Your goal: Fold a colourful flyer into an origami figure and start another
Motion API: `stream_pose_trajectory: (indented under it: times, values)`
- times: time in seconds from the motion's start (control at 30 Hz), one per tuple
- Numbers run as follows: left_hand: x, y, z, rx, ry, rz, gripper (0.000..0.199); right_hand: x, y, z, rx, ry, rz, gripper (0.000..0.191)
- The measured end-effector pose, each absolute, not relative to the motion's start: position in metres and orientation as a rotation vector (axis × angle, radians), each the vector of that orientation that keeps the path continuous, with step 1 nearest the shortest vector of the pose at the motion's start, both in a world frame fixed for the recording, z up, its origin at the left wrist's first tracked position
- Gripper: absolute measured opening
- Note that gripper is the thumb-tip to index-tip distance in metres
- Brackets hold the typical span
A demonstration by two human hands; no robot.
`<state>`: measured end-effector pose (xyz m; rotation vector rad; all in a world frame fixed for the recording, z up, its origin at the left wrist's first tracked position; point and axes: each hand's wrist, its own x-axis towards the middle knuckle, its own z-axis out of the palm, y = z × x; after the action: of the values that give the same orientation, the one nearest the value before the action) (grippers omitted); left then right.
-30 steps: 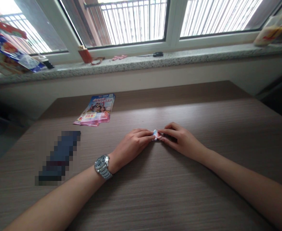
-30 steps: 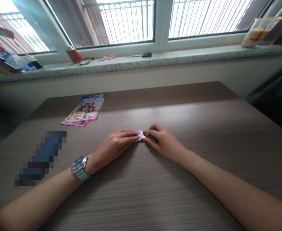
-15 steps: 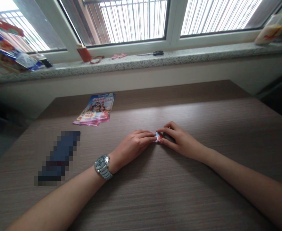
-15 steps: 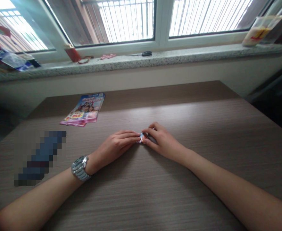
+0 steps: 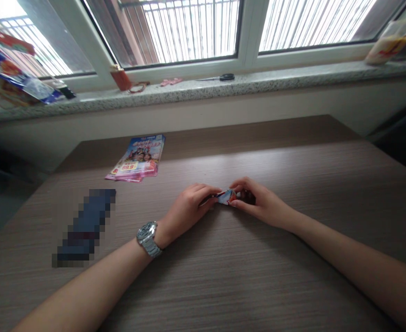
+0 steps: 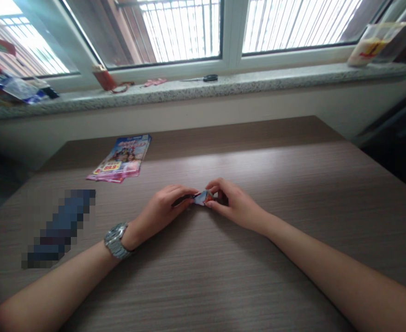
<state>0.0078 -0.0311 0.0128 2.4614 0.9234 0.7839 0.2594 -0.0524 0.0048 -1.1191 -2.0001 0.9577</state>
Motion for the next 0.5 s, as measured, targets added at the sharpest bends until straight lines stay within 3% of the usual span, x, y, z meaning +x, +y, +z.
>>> stream_pose_trajectory:
  times: [0.5]
  values:
    - [0.0126,-0.0351,0.0176,1.905,0.923,0.932,0.018,0.2556,-0.0593,-0.0002,-0.985,-1.604,1.268,0.036]
